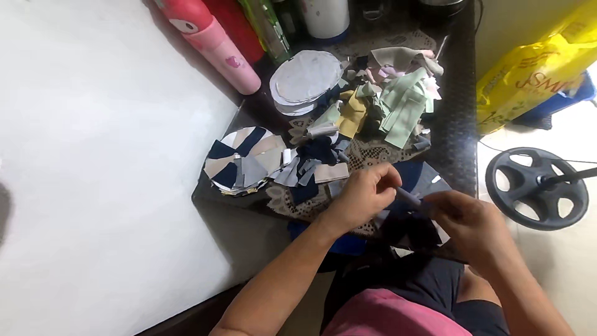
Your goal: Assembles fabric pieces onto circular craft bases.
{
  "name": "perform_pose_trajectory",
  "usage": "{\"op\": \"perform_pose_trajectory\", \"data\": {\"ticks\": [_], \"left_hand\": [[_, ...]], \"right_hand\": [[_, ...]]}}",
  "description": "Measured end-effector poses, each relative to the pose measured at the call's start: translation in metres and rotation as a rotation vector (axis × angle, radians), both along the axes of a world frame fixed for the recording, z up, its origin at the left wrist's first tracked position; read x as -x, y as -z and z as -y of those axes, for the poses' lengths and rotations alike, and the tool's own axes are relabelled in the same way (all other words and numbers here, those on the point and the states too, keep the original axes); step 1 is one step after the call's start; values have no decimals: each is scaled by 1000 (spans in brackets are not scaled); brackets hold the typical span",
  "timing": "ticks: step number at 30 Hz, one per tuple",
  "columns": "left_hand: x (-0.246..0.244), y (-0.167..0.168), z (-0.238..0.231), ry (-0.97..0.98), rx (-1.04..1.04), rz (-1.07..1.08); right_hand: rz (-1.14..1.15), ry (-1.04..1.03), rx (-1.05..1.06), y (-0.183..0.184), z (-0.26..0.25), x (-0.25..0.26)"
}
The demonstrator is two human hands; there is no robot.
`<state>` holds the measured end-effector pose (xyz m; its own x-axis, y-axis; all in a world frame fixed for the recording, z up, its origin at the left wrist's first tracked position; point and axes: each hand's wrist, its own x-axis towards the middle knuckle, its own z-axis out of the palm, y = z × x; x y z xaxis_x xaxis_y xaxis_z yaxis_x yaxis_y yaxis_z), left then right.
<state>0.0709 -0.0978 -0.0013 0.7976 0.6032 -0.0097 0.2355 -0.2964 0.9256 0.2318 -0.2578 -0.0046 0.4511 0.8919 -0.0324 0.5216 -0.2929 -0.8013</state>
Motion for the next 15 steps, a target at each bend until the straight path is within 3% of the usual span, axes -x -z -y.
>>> {"op": "perform_pose_trajectory", "data": {"ticks": [3,7,11,15], "left_hand": [[-10,3,13,13,19,21],[-28,8,21,73,-185,1],[-48,12,21,91,-388,-36],[-66,15,17,105,-455,-41]], "right_hand": [[-91,57,-58,7,20,-3],[-64,112,-111,15,31,-6],[46,127,-88,17,29,-7],[195,130,-41,16,19,-7]]}}
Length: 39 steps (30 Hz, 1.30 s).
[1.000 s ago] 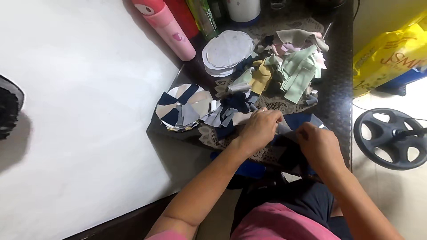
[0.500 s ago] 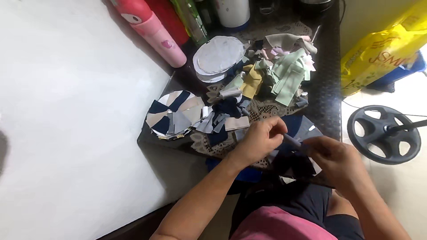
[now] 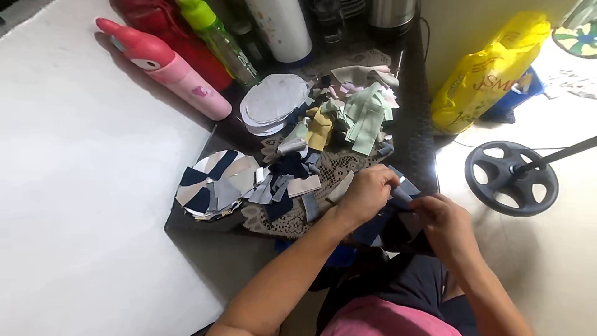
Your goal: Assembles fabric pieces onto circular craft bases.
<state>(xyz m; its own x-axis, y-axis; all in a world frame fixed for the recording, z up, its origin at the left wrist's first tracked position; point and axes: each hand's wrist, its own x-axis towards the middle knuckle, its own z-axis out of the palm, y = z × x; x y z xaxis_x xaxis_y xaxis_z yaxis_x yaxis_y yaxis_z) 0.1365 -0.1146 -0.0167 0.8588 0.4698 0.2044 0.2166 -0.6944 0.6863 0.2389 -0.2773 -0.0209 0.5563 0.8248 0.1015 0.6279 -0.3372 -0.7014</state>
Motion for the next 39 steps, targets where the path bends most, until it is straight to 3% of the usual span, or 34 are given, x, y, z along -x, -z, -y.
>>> {"op": "perform_pose_trajectory", "data": {"ticks": [7,11,15,21,27,39], "left_hand": [[-28,8,-11,42,-170,-27],[-33,12,-13,72,-220,-48],[-32,9,-13,77,-198,-58],[-23,-12,-15,40,-146,-124],[-33,9,-18,46,-272,-91],[-33,21,-20,60,-326,12]], "right_hand": [[142,43,155,-1,-21,-9],[107,29,244,-4,-27,-13],[-64,-30,358,-19,-30,-24],[-381,-36,234,-22,-26,-39],[-59,-10,272,-10,-33,-28],[60,45,92,7,-27,-25]]}}
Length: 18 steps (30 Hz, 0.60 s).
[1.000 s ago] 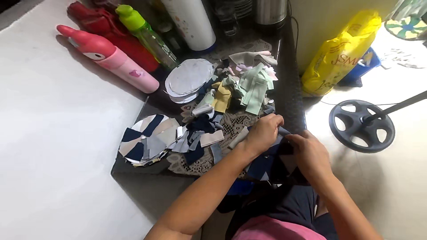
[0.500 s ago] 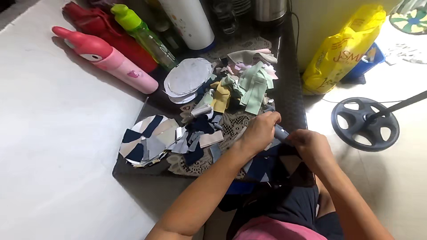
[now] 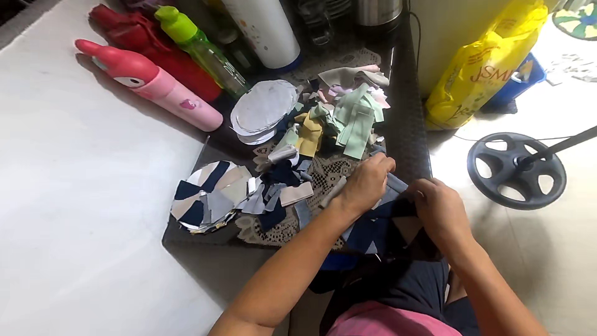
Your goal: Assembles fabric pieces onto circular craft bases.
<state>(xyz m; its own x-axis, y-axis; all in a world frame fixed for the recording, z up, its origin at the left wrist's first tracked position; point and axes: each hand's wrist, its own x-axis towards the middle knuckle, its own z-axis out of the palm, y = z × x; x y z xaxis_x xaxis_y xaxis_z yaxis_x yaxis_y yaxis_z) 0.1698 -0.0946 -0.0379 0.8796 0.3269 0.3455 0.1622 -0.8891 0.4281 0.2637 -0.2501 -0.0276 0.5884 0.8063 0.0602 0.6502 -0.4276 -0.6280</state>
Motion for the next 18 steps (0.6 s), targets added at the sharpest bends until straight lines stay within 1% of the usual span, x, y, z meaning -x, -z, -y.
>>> {"op": "perform_pose_trajectory", "data": {"ticks": [6,9,10,11,12,14,15,17,18], "left_hand": [[-1,0,-2,42,-33,-40],[3,-11,5,-46,-12,-39],[7,-17,9,-89,34,-35],[14,-25,15,-131,134,-62],[22,-35,20,-159,295,-135],[41,-51,30,-113,752,-317],[48,-53,37,-61,993,-357],[61,-49,52,36,1413,-330],[64,-47,61,45,1587,-269]], "right_hand": [[30,-6,16,0,-1,3],[-64,-10,38,-7,-1,-2],[-119,-6,18,-9,0,-5],[-174,-1,-19,-11,2,-7],[-231,3,-59,-14,4,-8],[-361,6,-146,-20,7,-7],[-430,0,-198,-22,10,-5],[-546,-11,-312,-25,19,5],[-590,-18,-367,-25,25,13]]}}
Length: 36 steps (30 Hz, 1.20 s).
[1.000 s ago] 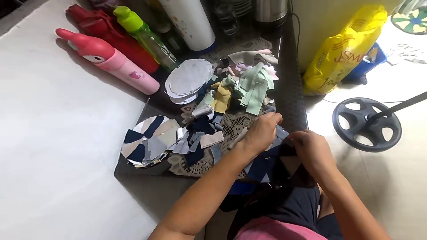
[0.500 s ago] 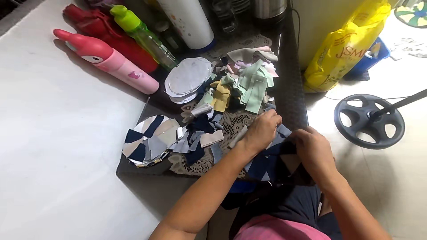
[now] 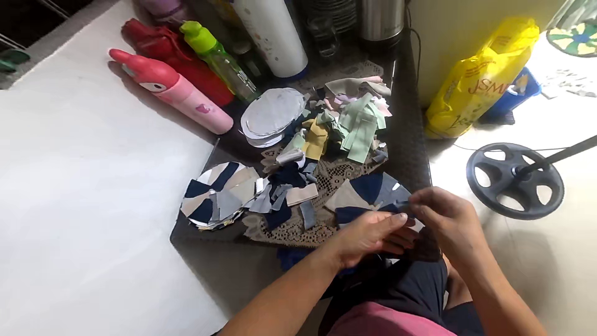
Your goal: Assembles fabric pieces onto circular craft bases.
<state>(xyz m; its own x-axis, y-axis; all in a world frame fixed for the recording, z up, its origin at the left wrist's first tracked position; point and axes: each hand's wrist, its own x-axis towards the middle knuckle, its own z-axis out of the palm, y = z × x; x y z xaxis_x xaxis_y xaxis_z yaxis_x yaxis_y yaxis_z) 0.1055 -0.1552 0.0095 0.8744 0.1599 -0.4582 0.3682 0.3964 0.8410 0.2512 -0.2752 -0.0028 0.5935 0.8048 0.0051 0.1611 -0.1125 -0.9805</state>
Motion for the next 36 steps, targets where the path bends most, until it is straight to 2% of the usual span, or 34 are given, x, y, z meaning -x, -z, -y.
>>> {"op": "perform_pose_trajectory", "data": {"ticks": [2,4,7,10,12,16,21,24,27,32,34,36], "left_hand": [[1,2,16,-201,252,32],[-2,2,25,-392,373,46],[-3,0,31,-490,412,60],[1,-3,36,-489,373,48],[6,-3,38,-458,277,62],[18,5,45,-330,-78,191],[32,12,53,-173,-459,256],[39,13,60,-145,-596,226],[43,18,67,-143,-644,216],[48,26,73,-143,-713,249],[50,28,75,-143,-660,277],[53,27,73,-104,-491,304]], "right_hand": [[-18,22,-93,2,13,18],[30,64,-172,8,26,38],[144,139,-268,22,42,63],[209,165,-272,32,55,79],[263,160,-269,36,61,84],[399,192,-253,28,67,74],[530,87,-91,20,76,66],[614,37,-37,18,82,70],[633,19,-2,18,86,76],[425,-56,33,24,91,76],[168,-84,16,25,93,74],[-247,-93,-35,25,95,70]]}}
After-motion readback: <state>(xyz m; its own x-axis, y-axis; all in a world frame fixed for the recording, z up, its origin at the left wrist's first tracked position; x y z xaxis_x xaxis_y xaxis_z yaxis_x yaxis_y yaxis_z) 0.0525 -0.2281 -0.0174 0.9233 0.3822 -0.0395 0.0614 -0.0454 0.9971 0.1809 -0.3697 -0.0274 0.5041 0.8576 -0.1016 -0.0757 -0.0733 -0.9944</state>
